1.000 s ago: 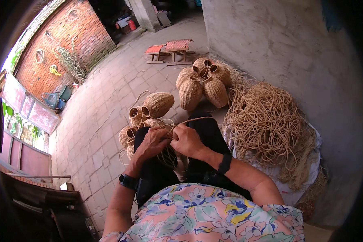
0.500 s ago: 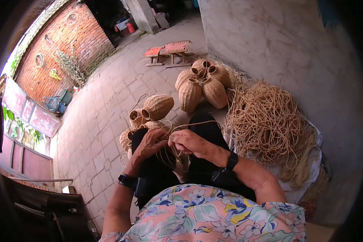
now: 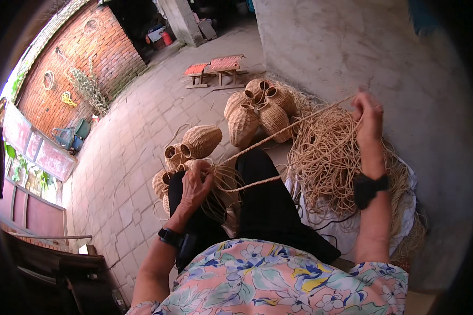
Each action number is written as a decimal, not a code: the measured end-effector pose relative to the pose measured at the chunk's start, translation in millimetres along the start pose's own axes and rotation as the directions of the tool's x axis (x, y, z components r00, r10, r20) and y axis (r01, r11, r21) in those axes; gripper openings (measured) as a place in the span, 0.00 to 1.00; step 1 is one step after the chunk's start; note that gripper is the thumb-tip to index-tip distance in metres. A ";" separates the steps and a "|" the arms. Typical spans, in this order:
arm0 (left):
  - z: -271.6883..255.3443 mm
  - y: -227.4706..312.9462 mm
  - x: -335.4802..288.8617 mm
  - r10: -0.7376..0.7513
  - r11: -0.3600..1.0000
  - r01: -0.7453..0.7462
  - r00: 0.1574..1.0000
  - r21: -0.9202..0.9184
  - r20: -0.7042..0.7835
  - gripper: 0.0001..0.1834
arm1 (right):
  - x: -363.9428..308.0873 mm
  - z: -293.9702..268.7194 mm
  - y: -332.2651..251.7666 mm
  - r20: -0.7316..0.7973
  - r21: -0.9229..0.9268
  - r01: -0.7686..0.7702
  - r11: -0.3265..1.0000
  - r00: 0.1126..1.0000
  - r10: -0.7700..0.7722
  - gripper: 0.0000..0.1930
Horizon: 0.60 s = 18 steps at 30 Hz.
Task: The recorder is weaving thin strips of bamboo or rattan to form a basket or cage-like structure.
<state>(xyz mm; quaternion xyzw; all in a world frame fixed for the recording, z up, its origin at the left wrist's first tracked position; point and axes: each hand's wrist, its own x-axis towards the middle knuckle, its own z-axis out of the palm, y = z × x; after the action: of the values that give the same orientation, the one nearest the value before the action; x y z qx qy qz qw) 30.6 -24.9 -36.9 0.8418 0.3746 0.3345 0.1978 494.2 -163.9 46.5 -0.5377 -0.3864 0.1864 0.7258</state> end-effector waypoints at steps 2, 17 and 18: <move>4.2 0.5 2.4 -0.042 0.999 0.041 0.999 0.027 0.019 0.15 | -5.2 16.6 41.3 -0.057 -0.615 0.138 0.776 0.974 -0.218 0.12; -21.0 -5.2 9.4 -0.300 0.666 0.372 0.927 -0.647 0.224 0.21 | -118.9 138.7 128.4 0.772 0.151 0.637 0.756 0.402 -0.493 0.08; -21.5 -4.9 7.6 -0.318 0.649 0.383 0.921 -0.657 0.224 0.21 | -96.0 107.3 138.2 0.707 -0.063 0.461 0.885 0.647 -0.286 0.04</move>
<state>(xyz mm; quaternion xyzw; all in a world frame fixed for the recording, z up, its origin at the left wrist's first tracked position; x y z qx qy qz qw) 16.6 -14.2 -21.6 0.6325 0.3695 0.3671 0.5732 371.9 -112.9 -102.6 -0.4221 -0.7468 0.1673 0.4860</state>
